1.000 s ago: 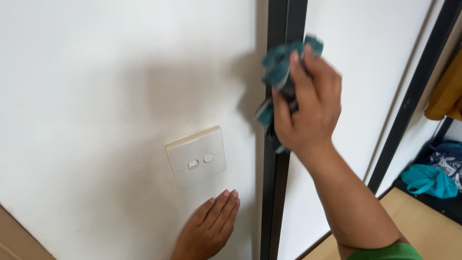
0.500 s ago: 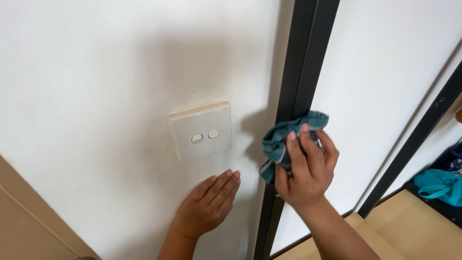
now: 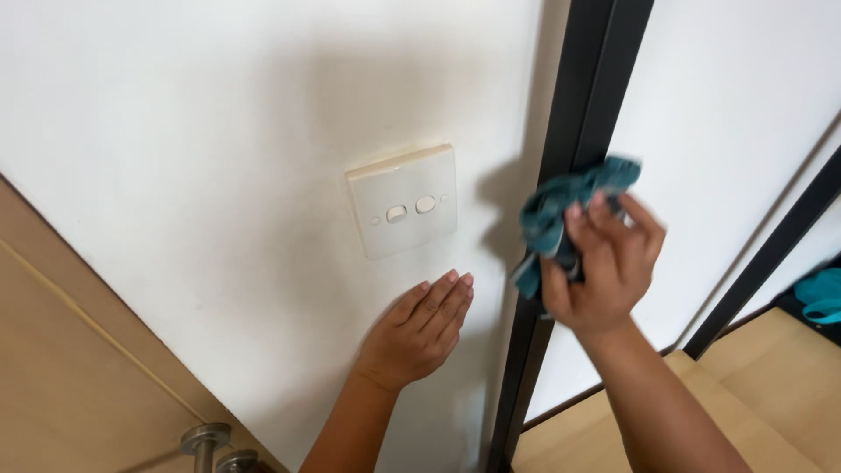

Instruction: The recorder cleans various surfaces in a hotel room including furniture frames, walls near switches, and a TV screen using a cloth.

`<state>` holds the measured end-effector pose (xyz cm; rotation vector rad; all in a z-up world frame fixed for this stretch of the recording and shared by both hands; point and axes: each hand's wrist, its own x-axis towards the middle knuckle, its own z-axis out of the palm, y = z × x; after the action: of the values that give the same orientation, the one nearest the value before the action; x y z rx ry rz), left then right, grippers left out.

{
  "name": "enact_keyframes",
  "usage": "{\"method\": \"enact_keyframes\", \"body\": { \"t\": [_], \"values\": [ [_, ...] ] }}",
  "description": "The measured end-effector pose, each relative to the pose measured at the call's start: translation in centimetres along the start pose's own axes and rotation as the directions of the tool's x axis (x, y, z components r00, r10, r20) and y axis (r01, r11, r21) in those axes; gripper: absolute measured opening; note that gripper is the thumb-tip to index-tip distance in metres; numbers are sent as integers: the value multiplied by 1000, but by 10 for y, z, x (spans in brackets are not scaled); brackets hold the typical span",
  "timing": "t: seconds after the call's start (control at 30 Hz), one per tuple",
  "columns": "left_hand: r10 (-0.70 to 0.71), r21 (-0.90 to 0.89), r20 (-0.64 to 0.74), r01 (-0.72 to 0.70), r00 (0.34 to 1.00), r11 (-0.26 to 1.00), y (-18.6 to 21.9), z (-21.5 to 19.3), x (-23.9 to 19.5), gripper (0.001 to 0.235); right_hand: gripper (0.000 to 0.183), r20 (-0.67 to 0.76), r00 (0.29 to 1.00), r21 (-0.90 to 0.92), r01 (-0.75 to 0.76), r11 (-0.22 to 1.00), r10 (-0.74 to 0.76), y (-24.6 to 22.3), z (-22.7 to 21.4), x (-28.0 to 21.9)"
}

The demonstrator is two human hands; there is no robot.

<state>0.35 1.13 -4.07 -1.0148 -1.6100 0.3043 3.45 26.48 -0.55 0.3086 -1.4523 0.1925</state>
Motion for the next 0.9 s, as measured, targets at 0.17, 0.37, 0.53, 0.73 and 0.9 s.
{"method": "enact_keyframes", "body": {
  "t": [0.17, 0.37, 0.53, 0.73, 0.9],
  "values": [
    [2, -10, 31, -2, 1000, 1000, -1, 0, 2, 40, 36, -35, 999, -14, 8, 1000, -8, 1, 2, 23],
    [11, -2, 39, -11, 999, 1000, 1, 1, 1, 41, 40, -55, 998, 66, 32, 997, -28, 9, 1, 113],
    [-2, -13, 19, 2, 1000, 1000, 1, 5, -4, 40, 53, 9, 1000, 54, -31, 998, 30, -9, -3, -1],
    [7, 23, 24, -8, 1000, 1000, 2, 5, -1, 39, 42, 83, 997, -6, 12, 1000, -12, -12, -9, -45],
    [-18, 12, 22, 18, 1000, 1000, 5, 8, -3, 38, 48, 8, 1000, 52, 6, 999, -6, 10, 3, 59]
  ]
}}
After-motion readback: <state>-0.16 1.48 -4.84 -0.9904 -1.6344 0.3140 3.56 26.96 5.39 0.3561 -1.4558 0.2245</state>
